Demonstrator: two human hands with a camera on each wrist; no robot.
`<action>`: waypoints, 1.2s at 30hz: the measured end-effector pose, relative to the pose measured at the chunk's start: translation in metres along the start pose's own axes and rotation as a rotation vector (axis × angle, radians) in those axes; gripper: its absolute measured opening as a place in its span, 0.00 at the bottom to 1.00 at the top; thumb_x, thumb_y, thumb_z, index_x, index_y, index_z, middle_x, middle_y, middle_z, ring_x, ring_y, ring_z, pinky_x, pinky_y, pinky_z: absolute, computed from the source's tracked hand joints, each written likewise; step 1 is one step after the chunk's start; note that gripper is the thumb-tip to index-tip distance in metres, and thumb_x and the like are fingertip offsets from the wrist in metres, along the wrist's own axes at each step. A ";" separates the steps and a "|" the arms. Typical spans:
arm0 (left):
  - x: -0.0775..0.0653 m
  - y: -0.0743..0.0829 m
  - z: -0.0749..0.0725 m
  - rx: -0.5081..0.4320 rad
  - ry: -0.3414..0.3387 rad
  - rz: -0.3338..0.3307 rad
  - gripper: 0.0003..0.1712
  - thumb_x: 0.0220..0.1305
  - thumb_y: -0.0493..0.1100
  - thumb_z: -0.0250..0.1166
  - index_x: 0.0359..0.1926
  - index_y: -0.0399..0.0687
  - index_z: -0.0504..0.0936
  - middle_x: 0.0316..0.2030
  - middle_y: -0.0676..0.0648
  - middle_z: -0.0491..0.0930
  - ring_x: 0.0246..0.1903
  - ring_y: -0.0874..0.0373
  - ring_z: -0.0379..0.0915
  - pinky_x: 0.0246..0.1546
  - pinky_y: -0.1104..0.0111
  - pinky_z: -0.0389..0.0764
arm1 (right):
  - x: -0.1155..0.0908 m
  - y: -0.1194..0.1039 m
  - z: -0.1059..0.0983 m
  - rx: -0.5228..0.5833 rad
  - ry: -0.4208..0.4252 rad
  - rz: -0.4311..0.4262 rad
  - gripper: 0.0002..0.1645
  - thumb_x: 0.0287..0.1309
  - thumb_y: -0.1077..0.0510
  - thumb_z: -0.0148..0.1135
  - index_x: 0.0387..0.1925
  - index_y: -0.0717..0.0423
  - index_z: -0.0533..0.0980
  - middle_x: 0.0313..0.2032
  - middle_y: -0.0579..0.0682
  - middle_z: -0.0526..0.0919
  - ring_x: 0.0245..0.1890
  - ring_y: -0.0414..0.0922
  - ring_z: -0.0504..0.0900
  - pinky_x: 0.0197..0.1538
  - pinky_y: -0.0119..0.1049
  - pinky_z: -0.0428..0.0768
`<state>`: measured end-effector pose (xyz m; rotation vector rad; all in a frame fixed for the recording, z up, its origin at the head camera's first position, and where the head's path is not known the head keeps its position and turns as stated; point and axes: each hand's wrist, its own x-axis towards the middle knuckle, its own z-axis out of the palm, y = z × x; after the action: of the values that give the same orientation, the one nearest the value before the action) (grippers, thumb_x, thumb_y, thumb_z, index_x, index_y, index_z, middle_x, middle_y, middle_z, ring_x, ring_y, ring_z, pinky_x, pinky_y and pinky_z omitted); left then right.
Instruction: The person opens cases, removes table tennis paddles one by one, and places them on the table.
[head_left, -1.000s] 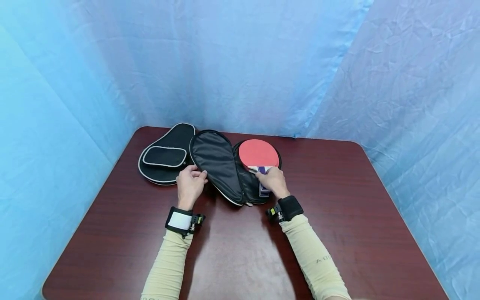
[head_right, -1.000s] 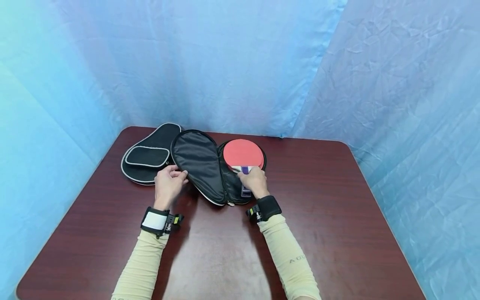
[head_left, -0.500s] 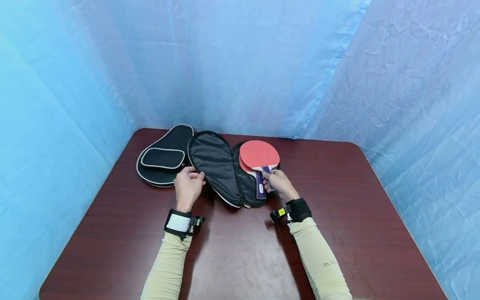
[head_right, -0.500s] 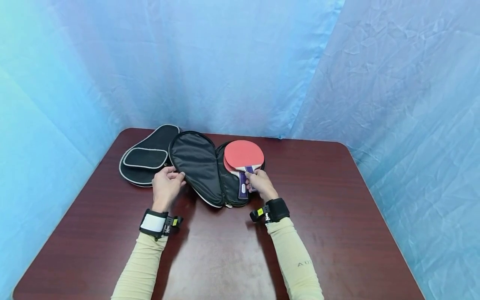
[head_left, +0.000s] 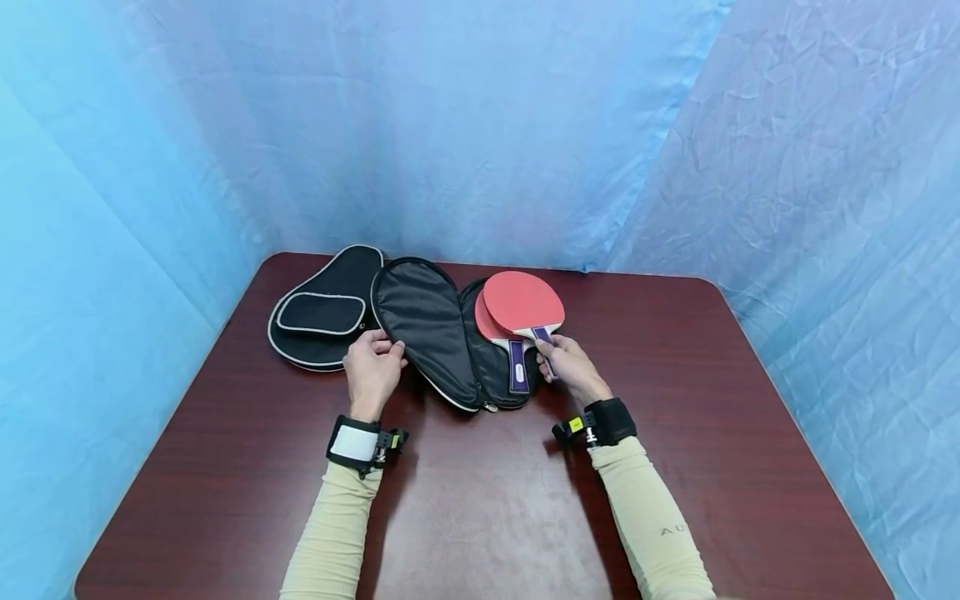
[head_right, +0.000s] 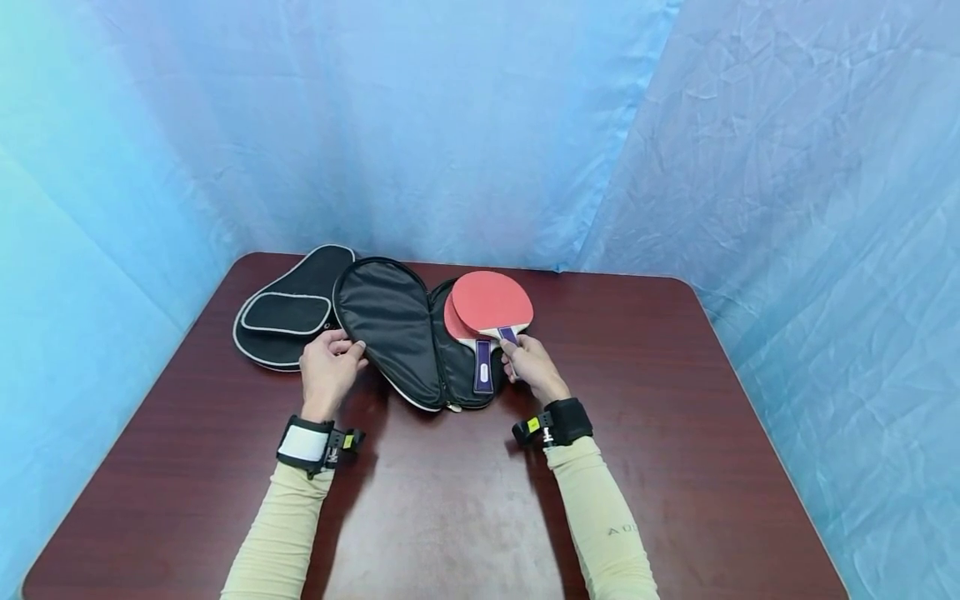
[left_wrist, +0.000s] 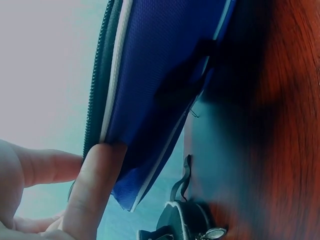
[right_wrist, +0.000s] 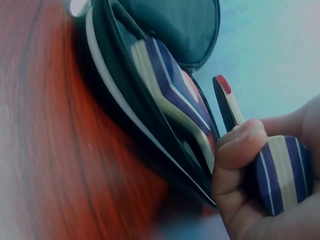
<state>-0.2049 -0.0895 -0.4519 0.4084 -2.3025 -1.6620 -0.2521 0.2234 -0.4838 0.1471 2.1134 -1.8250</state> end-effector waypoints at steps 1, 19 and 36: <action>0.000 0.000 0.000 -0.003 0.002 -0.002 0.16 0.63 0.35 0.65 0.50 0.32 0.80 0.39 0.35 0.87 0.25 0.58 0.85 0.23 0.80 0.79 | -0.001 0.000 -0.003 0.000 0.003 -0.001 0.21 0.77 0.53 0.44 0.56 0.68 0.64 0.32 0.52 0.69 0.21 0.41 0.67 0.23 0.29 0.71; -0.001 -0.006 -0.008 -0.006 0.035 -0.022 0.16 0.63 0.35 0.65 0.51 0.31 0.80 0.40 0.34 0.86 0.25 0.60 0.85 0.22 0.81 0.78 | -0.028 0.003 -0.112 -0.075 0.129 -0.013 0.24 0.78 0.51 0.42 0.59 0.69 0.61 0.39 0.59 0.70 0.27 0.41 0.71 0.31 0.32 0.77; -0.004 -0.014 -0.017 0.028 0.018 -0.032 0.17 0.62 0.35 0.65 0.51 0.31 0.80 0.41 0.34 0.86 0.25 0.58 0.85 0.22 0.83 0.78 | -0.017 0.034 -0.169 -0.101 0.238 0.077 0.27 0.77 0.48 0.42 0.59 0.69 0.62 0.37 0.53 0.72 0.28 0.39 0.72 0.32 0.29 0.78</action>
<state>-0.1939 -0.1073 -0.4600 0.4664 -2.3203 -1.6355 -0.2577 0.3959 -0.4907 0.4329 2.3187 -1.7257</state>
